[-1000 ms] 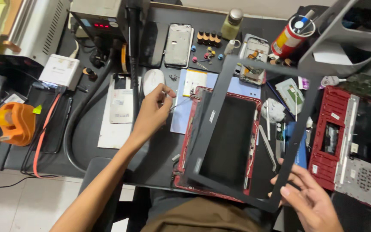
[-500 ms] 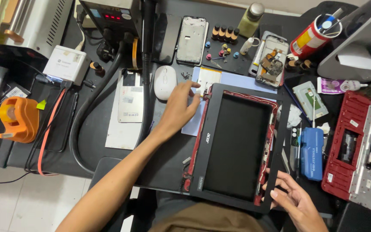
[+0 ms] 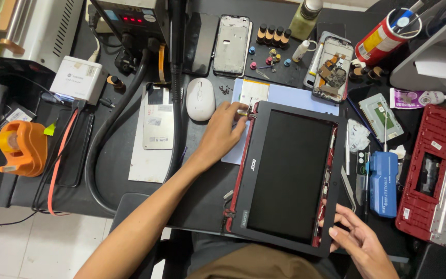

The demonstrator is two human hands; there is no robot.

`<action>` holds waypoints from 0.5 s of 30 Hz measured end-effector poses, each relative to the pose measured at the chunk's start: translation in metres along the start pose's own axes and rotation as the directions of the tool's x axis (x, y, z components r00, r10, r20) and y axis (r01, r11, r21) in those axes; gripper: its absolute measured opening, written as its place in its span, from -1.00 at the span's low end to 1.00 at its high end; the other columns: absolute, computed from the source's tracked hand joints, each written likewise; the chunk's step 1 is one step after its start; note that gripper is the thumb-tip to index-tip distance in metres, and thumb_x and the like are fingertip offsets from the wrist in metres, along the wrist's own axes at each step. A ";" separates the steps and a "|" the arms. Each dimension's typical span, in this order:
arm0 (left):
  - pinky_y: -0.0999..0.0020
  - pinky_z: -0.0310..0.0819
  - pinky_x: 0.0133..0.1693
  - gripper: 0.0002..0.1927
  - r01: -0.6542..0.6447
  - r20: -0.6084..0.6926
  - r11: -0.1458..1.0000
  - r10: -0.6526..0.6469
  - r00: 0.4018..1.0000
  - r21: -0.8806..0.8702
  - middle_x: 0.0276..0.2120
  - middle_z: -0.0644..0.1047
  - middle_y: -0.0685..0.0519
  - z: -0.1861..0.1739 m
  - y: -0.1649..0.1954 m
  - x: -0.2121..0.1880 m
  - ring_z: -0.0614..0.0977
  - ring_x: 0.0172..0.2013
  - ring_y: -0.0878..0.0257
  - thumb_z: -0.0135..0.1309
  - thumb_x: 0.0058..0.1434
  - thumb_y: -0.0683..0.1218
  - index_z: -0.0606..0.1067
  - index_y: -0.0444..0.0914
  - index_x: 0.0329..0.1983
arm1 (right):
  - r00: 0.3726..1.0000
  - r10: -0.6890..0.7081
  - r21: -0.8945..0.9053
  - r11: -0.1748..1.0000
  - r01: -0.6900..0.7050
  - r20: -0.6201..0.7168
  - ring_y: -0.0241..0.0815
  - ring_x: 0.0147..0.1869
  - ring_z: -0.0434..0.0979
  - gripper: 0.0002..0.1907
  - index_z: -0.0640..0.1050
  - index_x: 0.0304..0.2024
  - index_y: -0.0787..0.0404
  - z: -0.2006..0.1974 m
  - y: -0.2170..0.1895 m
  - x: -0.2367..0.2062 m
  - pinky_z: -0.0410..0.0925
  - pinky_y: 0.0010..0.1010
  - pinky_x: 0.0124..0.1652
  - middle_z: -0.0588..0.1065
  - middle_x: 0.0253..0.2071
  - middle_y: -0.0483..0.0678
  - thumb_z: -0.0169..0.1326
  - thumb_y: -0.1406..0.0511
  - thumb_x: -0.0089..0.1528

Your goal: The person assembles a red laptop by securing the screen bezel to the display panel. They use a screwdriver to fasten screws into the corners of the bezel and then attach the back cover to the chassis, aligning the components and pressing them into place.

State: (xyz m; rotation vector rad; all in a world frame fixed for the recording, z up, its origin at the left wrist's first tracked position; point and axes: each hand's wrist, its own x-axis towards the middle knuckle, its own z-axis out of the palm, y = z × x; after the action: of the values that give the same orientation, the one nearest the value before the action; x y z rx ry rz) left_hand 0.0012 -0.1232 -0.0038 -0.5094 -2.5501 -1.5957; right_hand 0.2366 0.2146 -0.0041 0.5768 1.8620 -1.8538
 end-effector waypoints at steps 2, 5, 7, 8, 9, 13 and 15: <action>0.17 0.50 -0.10 -0.76 0.007 -0.002 1.000 -0.007 1.000 -0.010 -0.19 0.50 -0.15 0.001 -0.002 0.000 0.65 -0.20 0.03 0.06 0.28 -0.20 0.53 -0.33 -0.01 | 1.000 0.021 -0.012 1.000 -0.021 -0.011 -0.24 -0.16 0.56 -0.42 0.38 0.33 0.32 0.002 -0.003 0.000 0.43 -0.37 -0.31 0.53 -0.10 0.06 0.03 0.36 0.23; 0.17 0.50 -0.10 -0.78 -0.005 -0.012 1.000 0.005 1.000 -0.027 -0.18 0.49 -0.16 0.000 -0.004 0.000 0.68 -0.19 0.04 0.06 0.29 -0.21 0.53 -0.33 -0.01 | 0.998 0.055 -0.033 0.998 -0.056 -0.043 -0.22 -0.19 0.57 -0.41 0.38 0.33 0.29 0.005 -0.007 -0.001 0.41 -0.37 -0.32 0.55 -0.11 0.05 0.03 0.36 0.22; 0.17 0.50 -0.13 -0.78 0.017 -0.012 1.000 -0.017 1.000 0.003 -0.20 0.50 -0.16 0.000 -0.005 0.001 0.66 -0.22 0.02 0.08 0.28 -0.20 0.55 -0.31 -0.02 | 0.999 0.023 -0.031 0.999 -0.024 -0.035 -0.23 -0.18 0.57 -0.41 0.38 0.33 0.31 0.009 -0.009 -0.002 0.41 -0.38 -0.31 0.54 -0.11 0.05 0.03 0.37 0.22; 0.17 0.49 -0.14 -0.79 0.032 -0.012 0.999 -0.032 0.999 0.017 -0.21 0.50 -0.16 0.000 -0.005 0.000 0.65 -0.23 0.01 0.09 0.28 -0.20 0.56 -0.30 -0.03 | 1.000 -0.018 -0.022 1.000 0.018 -0.014 -0.23 -0.17 0.57 -0.42 0.37 0.34 0.33 0.011 -0.009 -0.004 0.41 -0.39 -0.29 0.52 -0.11 0.05 0.04 0.38 0.23; 0.18 0.50 -0.14 -0.79 0.029 -0.012 1.000 -0.029 1.000 0.002 -0.21 0.50 -0.15 0.001 -0.006 -0.001 0.65 -0.23 0.02 0.09 0.29 -0.19 0.56 -0.30 -0.03 | 0.998 -0.057 -0.013 0.998 0.057 0.009 -0.24 -0.16 0.56 -0.42 0.36 0.34 0.35 0.013 -0.009 -0.006 0.42 -0.40 -0.28 0.51 -0.11 0.04 0.04 0.39 0.24; 0.20 0.51 -0.14 -0.79 -0.002 -0.012 1.000 0.001 1.000 -0.020 -0.21 0.49 -0.14 0.000 -0.005 -0.003 0.65 -0.24 0.06 0.09 0.30 -0.17 0.55 -0.29 -0.02 | 0.998 -0.063 0.003 0.998 0.063 0.011 -0.25 -0.16 0.56 -0.31 0.22 0.43 0.27 0.018 -0.011 -0.009 0.44 -0.38 -0.26 0.51 -0.06 0.08 0.02 0.42 0.24; 0.20 0.50 -0.15 -0.78 -0.002 -0.002 1.000 0.002 1.000 -0.007 -0.23 0.49 -0.13 -0.002 -0.004 -0.004 0.63 -0.25 0.07 0.09 0.30 -0.16 0.55 -0.29 -0.01 | 0.996 -0.085 0.005 0.996 0.085 -0.004 -0.24 -0.16 0.59 -0.20 0.10 0.49 0.18 0.020 -0.012 -0.008 0.45 -0.37 -0.28 0.53 -0.03 0.11 0.01 0.44 0.20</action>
State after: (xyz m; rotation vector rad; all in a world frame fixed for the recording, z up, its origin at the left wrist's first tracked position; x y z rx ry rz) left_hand 0.0039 -0.1275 -0.0077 -0.5105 -2.5429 -1.6042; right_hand 0.2364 0.1946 0.0106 0.5099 1.9122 -1.9133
